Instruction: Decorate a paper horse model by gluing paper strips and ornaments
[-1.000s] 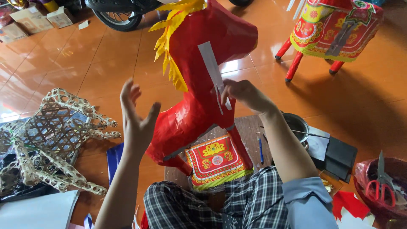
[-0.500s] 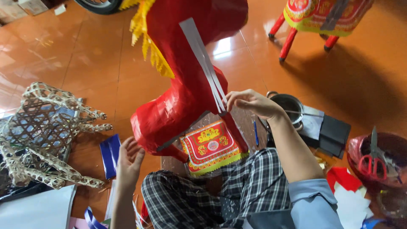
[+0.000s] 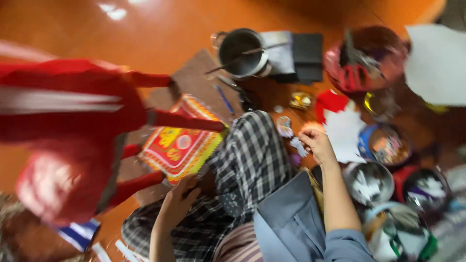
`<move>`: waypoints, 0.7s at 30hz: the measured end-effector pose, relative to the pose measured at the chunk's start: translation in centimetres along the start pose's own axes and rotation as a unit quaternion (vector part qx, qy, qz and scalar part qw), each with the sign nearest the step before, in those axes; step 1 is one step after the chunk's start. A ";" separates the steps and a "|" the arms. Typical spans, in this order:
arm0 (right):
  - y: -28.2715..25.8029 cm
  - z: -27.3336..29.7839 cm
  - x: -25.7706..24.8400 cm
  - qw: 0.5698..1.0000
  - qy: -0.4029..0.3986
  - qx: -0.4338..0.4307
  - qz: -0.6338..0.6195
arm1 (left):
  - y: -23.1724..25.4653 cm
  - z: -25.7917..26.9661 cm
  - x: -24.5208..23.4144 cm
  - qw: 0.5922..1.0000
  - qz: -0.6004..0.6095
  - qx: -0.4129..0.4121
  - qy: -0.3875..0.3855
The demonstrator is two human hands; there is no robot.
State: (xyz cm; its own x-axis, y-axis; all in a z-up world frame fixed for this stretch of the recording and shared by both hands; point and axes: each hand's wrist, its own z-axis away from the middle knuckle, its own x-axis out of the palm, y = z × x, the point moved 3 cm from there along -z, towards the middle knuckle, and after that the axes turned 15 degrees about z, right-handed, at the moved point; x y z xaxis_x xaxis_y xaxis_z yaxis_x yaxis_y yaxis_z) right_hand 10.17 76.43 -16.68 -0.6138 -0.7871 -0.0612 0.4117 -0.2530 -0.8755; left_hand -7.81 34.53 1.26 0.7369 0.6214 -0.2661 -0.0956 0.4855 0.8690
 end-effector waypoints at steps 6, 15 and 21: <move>8.8 0.0 -5.8 0.976 0.154 0.076 0.132 | 8.0 -8.3 12.3 0.980 0.093 0.097 -0.147; 4.5 -2.9 3.9 0.862 0.200 -0.107 0.453 | 3.5 -10.6 18.6 0.972 0.136 0.123 -0.143; 4.9 -4.5 5.6 0.792 0.156 -0.237 0.541 | 2.8 -10.7 18.5 0.958 0.231 0.086 -0.146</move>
State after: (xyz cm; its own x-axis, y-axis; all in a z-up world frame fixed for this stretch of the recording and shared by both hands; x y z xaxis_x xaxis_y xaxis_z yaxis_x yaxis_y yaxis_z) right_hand 5.67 73.29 -23.45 -0.2407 -0.2033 -0.9491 0.5570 0.7719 -0.3066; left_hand -1.62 53.93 -5.68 0.8013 0.5343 0.2692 -0.3631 0.0767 0.9286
